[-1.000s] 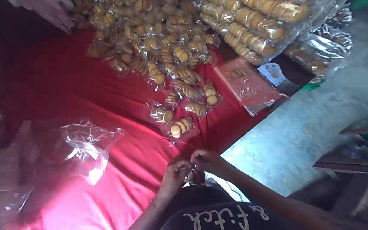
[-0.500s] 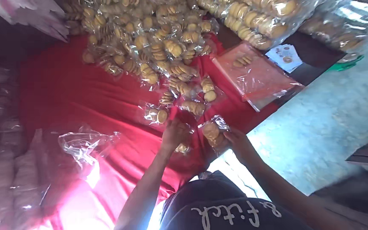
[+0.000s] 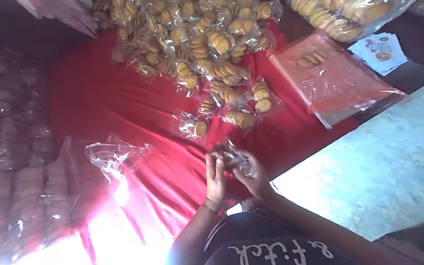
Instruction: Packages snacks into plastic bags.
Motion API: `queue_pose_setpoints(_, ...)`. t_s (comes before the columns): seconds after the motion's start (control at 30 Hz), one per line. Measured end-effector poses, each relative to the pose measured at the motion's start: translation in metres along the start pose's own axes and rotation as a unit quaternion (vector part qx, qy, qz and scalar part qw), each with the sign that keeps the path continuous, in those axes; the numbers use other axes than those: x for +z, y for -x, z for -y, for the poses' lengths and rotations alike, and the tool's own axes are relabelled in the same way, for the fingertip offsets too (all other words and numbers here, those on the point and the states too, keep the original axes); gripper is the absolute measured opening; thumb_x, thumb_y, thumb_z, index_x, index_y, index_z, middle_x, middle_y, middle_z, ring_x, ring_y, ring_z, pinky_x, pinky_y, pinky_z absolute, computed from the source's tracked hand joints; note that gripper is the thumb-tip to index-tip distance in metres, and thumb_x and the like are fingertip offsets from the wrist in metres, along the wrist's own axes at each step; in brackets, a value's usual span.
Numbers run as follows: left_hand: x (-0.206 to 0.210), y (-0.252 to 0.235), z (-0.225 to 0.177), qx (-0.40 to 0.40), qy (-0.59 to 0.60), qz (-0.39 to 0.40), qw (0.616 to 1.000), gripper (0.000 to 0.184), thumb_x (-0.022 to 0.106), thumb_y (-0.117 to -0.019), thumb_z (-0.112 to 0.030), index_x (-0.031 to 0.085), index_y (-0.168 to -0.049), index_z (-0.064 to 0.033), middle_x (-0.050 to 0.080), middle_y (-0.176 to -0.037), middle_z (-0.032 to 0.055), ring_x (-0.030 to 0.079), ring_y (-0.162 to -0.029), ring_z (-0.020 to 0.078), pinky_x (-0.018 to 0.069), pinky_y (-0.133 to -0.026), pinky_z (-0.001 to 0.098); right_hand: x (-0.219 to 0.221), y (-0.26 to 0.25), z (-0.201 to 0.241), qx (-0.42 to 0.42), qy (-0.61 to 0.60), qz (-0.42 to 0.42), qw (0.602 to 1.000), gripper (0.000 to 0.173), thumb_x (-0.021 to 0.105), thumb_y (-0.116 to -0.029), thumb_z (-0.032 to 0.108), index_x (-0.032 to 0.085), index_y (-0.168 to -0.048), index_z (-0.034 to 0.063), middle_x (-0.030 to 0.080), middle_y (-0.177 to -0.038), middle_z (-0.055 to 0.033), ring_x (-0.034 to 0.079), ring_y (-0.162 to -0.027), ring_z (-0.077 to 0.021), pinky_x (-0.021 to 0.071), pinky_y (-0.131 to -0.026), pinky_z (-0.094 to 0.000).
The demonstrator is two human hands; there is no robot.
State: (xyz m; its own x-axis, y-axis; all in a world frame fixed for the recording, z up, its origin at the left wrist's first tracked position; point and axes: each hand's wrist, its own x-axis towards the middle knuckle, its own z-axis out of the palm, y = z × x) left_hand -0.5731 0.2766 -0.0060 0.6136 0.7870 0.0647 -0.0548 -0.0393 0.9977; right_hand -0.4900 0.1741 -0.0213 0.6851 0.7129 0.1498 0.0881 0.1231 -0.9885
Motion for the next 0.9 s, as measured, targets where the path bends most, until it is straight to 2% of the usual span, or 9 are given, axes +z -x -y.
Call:
queue_pose_setpoints(0.1,-0.015,-0.053,-0.005,0.039,-0.337,-0.033,0.940,0.049,0.061,-0.0954,-0.024,0.058,-0.133,0.0076,0.046,-0.148,0.0289,0.044,-0.138,0.0429,0.0348,-0.112,0.0586,-0.038,-0.005,-0.013,-0.118,0.186,0.055,0.974,0.037,0.069,-0.0915,0.021,0.064,-0.121,-0.0013,0.065,-0.125,-0.0203,0.062,-0.121,-0.0197,0.0511,-0.103,-0.0293)
queue_pose_setpoints(0.2,-0.025,-0.100,0.020,0.011,-0.554,-0.008,0.832,0.082,0.078,-0.0846,-0.043,0.047,-0.152,-0.0077,0.027,-0.161,0.0314,0.026,-0.147,0.0545,0.0239,-0.111,0.0748,-0.058,0.003,-0.031,-0.169,0.275,0.134,0.937,0.043,0.072,-0.0912,0.026,0.064,-0.128,0.0058,0.065,-0.128,-0.0220,0.063,-0.121,-0.0332,0.0520,-0.103,-0.0435)
queue_pose_setpoints(0.33,-0.053,-0.116,0.004,0.003,-0.444,-0.055,0.895,0.043,0.066,-0.0967,-0.015,0.057,-0.134,0.0053,0.070,-0.117,0.0234,0.069,-0.105,0.0370,0.0541,-0.090,0.0567,-0.069,0.000,-0.014,-0.042,0.150,0.122,0.980,0.047,0.076,-0.0873,0.024,0.064,-0.123,-0.0041,0.069,-0.119,-0.0178,0.067,-0.110,-0.0182,0.0540,-0.098,-0.0310)
queue_pose_setpoints(0.47,-0.048,-0.097,-0.028,-0.153,-0.031,0.013,0.988,0.024,0.047,-0.1025,-0.013,0.053,-0.122,-0.0013,0.070,-0.088,0.0014,0.069,-0.076,0.0091,0.0606,-0.072,0.0288,-0.086,-0.012,0.001,0.218,-0.115,-0.076,0.966,0.056,0.073,-0.0847,0.021,0.051,-0.131,-0.0037,0.069,-0.108,-0.0029,0.068,-0.096,-0.0064,0.0583,-0.087,-0.0274)
queue_pose_setpoints(0.6,0.006,-0.124,-0.027,-0.090,-0.099,0.216,0.967,0.032,0.067,-0.0901,-0.005,0.062,-0.122,-0.0038,0.069,-0.111,-0.0017,0.066,-0.096,0.0043,0.0571,-0.085,0.0251,-0.102,-0.032,-0.002,0.234,-0.215,-0.198,0.927,0.050,0.065,-0.0915,0.018,0.047,-0.135,0.0018,0.066,-0.110,-0.0049,0.068,-0.097,-0.0111,0.0599,-0.085,-0.0314)
queue_pose_setpoints(0.67,0.024,-0.147,-0.015,-0.025,-0.214,0.269,0.939,0.047,0.077,-0.0868,-0.013,0.063,-0.130,-0.0010,0.044,-0.153,0.0105,0.049,-0.133,0.0177,0.0459,-0.107,0.0365,-0.113,-0.036,-0.002,0.207,-0.208,-0.213,0.932,0.050,0.064,-0.0919,0.012,0.046,-0.137,0.0015,0.066,-0.112,-0.0041,0.067,-0.100,-0.0093,0.0589,-0.089,-0.0296)
queue_pose_setpoints(0.73,0.032,-0.162,-0.004,-0.019,-0.302,0.292,0.907,0.064,0.080,-0.0866,-0.025,0.057,-0.142,-0.0028,0.020,-0.167,0.0170,0.030,-0.149,0.0319,0.0323,-0.117,0.0518,-0.125,-0.035,-0.001,0.200,-0.225,-0.196,0.933,0.049,0.063,-0.0911,0.008,0.046,-0.137,0.0030,0.066,-0.113,-0.0021,0.067,-0.101,-0.0088,0.0581,-0.091,-0.0293)
queue_pose_setpoints(0.83,0.031,-0.162,-0.002,-0.101,-0.308,0.285,0.902,0.063,0.076,-0.0917,-0.024,0.051,-0.147,-0.0052,0.029,-0.163,0.0149,0.041,-0.142,0.0270,0.0406,-0.112,0.0479,-0.140,-0.033,-0.004,0.230,-0.304,-0.098,0.919,0.047,0.071,-0.0844,0.015,0.053,-0.127,0.0105,0.070,-0.105,0.0028,0.069,-0.097,-0.0093,0.0590,-0.088,-0.0302)
queue_pose_setpoints(0.9,0.030,-0.160,-0.005,-0.159,-0.285,0.277,0.904,0.055,0.074,-0.0935,-0.019,0.051,-0.141,-0.0036,0.060,-0.131,0.0157,0.061,-0.108,0.0198,0.0522,-0.093,0.0406,-0.138,-0.034,-0.007,0.241,-0.307,-0.027,0.920,0.057,0.082,-0.0786,0.027,0.057,-0.128,0.0113,0.072,-0.107,0.0030,0.070,-0.098,-0.0104,0.0591,-0.089,-0.0304)
